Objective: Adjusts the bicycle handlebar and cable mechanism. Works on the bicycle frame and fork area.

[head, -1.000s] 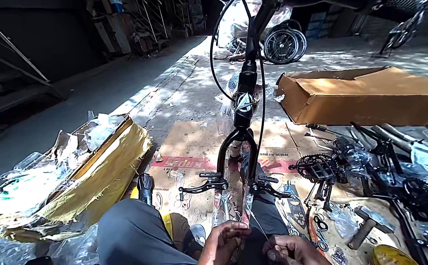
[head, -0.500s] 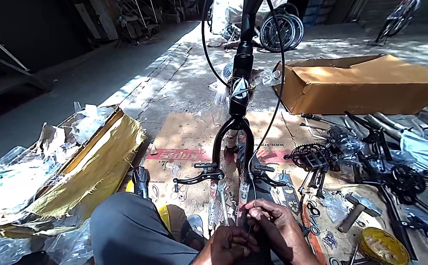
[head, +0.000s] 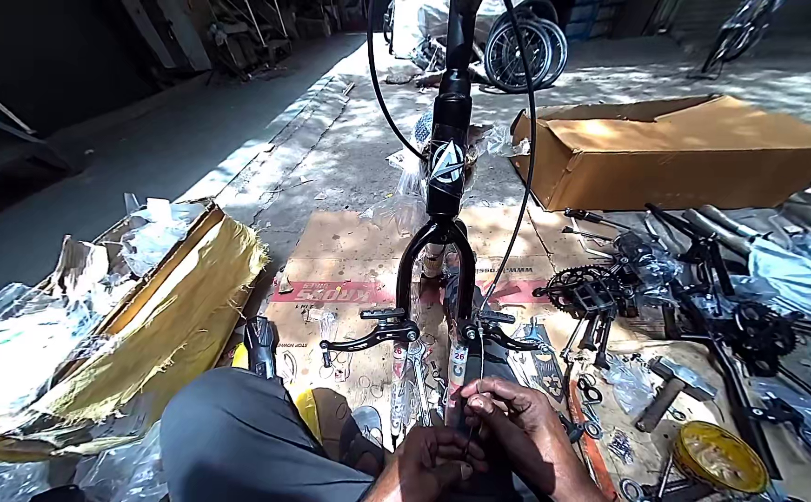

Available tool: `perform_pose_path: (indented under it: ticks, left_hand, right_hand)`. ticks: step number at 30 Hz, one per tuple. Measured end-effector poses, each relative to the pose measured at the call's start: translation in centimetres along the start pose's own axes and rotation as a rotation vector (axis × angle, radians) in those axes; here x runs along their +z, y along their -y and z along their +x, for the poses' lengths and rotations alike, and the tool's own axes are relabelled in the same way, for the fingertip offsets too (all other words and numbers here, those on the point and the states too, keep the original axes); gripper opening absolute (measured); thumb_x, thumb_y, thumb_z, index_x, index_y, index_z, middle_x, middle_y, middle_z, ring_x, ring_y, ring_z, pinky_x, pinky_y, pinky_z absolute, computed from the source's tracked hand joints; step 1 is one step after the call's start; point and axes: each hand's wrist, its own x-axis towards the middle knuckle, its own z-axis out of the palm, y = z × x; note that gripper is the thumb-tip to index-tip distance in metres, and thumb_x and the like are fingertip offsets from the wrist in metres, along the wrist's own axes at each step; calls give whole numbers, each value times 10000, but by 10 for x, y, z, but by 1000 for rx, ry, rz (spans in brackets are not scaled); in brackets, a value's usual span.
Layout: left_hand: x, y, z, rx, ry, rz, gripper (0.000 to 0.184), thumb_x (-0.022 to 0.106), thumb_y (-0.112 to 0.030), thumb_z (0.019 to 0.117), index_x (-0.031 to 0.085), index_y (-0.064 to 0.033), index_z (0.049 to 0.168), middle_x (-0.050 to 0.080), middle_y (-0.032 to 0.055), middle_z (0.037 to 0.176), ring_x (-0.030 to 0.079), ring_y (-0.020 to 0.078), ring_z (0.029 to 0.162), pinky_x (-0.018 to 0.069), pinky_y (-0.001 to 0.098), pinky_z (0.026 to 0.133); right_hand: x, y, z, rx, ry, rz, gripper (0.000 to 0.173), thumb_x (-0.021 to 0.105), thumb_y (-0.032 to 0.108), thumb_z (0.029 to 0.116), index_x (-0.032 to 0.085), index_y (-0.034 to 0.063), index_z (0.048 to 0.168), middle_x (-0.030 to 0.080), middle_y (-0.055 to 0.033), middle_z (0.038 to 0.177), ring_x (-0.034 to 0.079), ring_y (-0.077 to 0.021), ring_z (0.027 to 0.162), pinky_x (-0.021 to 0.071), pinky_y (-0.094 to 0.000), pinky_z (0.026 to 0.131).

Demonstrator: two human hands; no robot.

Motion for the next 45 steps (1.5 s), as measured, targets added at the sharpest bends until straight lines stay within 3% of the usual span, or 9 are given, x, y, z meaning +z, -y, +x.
perform_pose_path:
  ticks: [12,17,20,24,30,34,37,42,45]
  left_hand:
    - [16,-43,14,231,-326,285,365,617,-42,999,398,-46,1291,768,64,961,767,226,805,662,396,719]
    - [29,-77,37,383,-295,624,779,560,-126,1009,103,1,1626,684,-12,744,635,125,583,588,358,560]
    - [31,-83,55,345,-238,697,600,513,-159,1020,348,-104,1594,696,3,796,627,145,605,570,398,583]
    - [17,-86,68,234,-324,528,286,516,-124,1032,679,-100,1265,755,-15,854,701,103,689,602,328,651]
    - [14,-90,68,302,-433,504,196,645,-128,989,699,-63,1165,733,0,750,679,118,616,583,309,582]
    - [9,-92,67,319,-483,592,195,674,-147,973,707,-78,1153,746,-20,775,706,109,670,609,322,646]
    - [8,-95,63,328,-500,668,208,670,-156,975,707,-79,1164,742,-40,777,699,91,680,603,330,677]
    - [7,-120,61,458,-496,678,196,641,-132,993,717,-57,1157,766,-23,879,725,94,766,623,311,741]
    - [-9,-141,74,520,-495,733,174,604,-179,997,731,-86,1070,758,-22,861,716,97,736,612,285,679]
  right_hand:
    - [1,7,8,11,60,177,212,588,151,1035,727,58,1166,733,-77,1041,706,-168,877,610,-329,764]
    - [-16,34,4,131,32,-24,376,451,286,1082,674,163,1359,713,15,1255,674,-89,1119,564,-344,979]
    - [-23,38,0,267,45,-80,453,336,386,1105,657,151,1322,728,-17,1049,699,-129,872,595,-404,765]
    - [-37,33,-1,305,278,52,570,411,374,1096,312,131,1602,664,-119,1224,726,-234,800,640,-453,686]
    - [-5,29,7,207,-28,149,409,627,83,962,594,57,1369,732,-69,1002,722,-188,762,631,-390,678]
    - [13,39,7,306,-29,534,462,413,44,1039,415,60,1501,652,-104,1166,695,-219,915,623,-437,744]
    - [12,47,9,361,-7,767,406,371,120,1087,408,89,1490,642,-92,974,657,-200,726,600,-402,650]
    - [-9,58,18,108,42,77,515,497,124,1049,419,63,1555,716,-52,872,635,-162,632,555,-357,613]
    - [-33,72,33,-81,-23,-426,324,497,198,1052,662,126,1321,752,-20,908,719,-166,769,590,-413,734]
